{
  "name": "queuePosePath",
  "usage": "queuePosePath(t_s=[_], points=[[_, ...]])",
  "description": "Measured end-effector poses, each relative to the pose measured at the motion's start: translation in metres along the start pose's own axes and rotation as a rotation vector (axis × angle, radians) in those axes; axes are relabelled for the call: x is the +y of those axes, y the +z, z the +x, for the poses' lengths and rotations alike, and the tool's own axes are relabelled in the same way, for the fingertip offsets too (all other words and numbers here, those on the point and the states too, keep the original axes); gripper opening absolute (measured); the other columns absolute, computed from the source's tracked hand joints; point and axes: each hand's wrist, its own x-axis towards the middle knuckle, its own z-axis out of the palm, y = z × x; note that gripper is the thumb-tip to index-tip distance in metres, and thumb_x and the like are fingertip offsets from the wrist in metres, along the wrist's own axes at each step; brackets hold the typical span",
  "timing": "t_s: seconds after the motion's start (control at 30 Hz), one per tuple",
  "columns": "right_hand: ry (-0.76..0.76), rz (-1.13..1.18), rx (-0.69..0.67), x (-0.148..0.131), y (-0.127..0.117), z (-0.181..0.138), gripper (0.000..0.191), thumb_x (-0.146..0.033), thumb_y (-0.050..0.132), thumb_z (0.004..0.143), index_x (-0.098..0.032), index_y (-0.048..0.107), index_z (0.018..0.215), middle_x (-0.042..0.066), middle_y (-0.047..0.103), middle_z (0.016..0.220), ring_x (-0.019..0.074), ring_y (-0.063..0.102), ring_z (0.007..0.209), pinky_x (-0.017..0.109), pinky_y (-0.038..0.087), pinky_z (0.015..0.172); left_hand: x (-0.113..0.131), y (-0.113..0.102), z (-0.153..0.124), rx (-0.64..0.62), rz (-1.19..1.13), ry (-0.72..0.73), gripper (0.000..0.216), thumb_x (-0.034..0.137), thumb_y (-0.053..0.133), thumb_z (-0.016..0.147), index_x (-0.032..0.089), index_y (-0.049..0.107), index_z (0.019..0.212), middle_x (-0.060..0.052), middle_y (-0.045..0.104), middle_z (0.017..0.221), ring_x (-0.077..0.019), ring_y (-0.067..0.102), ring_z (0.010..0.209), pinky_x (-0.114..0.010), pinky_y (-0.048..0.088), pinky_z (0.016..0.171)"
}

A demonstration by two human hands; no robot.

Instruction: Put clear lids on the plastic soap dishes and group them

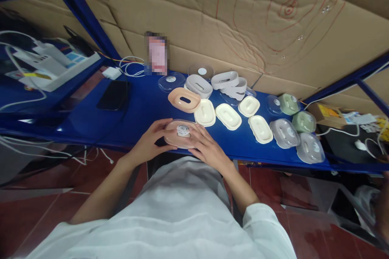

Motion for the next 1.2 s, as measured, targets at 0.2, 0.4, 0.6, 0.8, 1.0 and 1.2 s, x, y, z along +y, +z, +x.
queuePosePath(t_s=[0.2, 0.4, 0.6, 0.8, 1.0, 1.2], points=[[0.01, -0.055, -0.019, -0.002, 0.004, -0.002, 0.056, -0.028, 0.064, 0.108, -0.031, 0.048, 0.162, 0.009, 0.053, 0.167, 0.0298, 0.026, 0.168, 0.064, 0.033, 0.135, 0.002, 0.002, -0.001, -0.009, 0.049, -0.012, 0.049, 0.051, 0.079, 0.096, 0.029, 0.069, 0.139, -0.014, 0.051, 0.156, -0.0341, 0.055, 0.146, -0.055, 0.051, 0.123], [0.176, -0.063, -0.038, 0.01, -0.01, 0.001, 0.055, -0.035, 0.052, 0.113, -0.029, 0.042, 0.167, 0.009, 0.045, 0.173, 0.0301, 0.031, 0.167, 0.063, 0.033, 0.134, 0.008, -0.01, -0.006, 0.068, 0.164, -0.049, 0.044, 0.045, 0.077, 0.098, 0.026, 0.065, 0.135, -0.014, 0.05, 0.156, -0.0334, 0.055, 0.147, -0.053, 0.052, 0.123], [0.343, -0.187, 0.067, 0.017, -0.007, -0.005, 0.041, -0.045, 0.059, 0.109, -0.023, 0.063, 0.144, 0.015, 0.07, 0.143, 0.0349, 0.058, 0.147, 0.065, 0.04, 0.13, 0.011, -0.028, -0.009, 0.403, 0.486, -0.186, 0.054, 0.031, 0.075, 0.097, 0.019, 0.055, 0.147, -0.023, 0.041, 0.164, -0.0429, 0.044, 0.155, -0.063, 0.047, 0.123], [0.281, -0.116, 0.137, 0.011, -0.01, 0.012, 0.028, -0.043, 0.06, 0.109, -0.022, 0.069, 0.125, 0.016, 0.069, 0.141, 0.0324, 0.061, 0.143, 0.059, 0.043, 0.13, 0.033, 0.004, 0.008, 0.155, 0.448, 0.107, 0.058, 0.009, 0.055, 0.099, 0.024, 0.053, 0.155, -0.018, 0.045, 0.169, -0.0362, 0.042, 0.159, -0.061, 0.042, 0.127], [0.186, -0.173, -0.051, 0.042, -0.015, 0.074, 0.041, -0.029, 0.05, 0.111, -0.026, 0.063, 0.15, 0.011, 0.057, 0.163, 0.0312, 0.04, 0.162, 0.064, 0.025, 0.135, 0.041, 0.025, 0.016, -0.103, 0.352, 0.203, 0.035, 0.014, 0.057, 0.102, 0.028, 0.073, 0.129, -0.01, 0.076, 0.128, -0.0294, 0.068, 0.123, -0.058, 0.044, 0.117], [0.362, 0.171, 0.102, 0.057, -0.012, 0.073, 0.031, -0.049, 0.053, 0.111, -0.023, 0.069, 0.108, 0.008, 0.079, 0.105, 0.0242, 0.077, 0.104, 0.042, 0.06, 0.097, 0.031, 0.018, 0.005, -0.026, 0.301, 0.209, 0.013, 0.024, 0.065, 0.106, 0.026, 0.077, 0.109, -0.004, 0.079, 0.105, -0.0222, 0.069, 0.097, -0.041, 0.047, 0.089]])
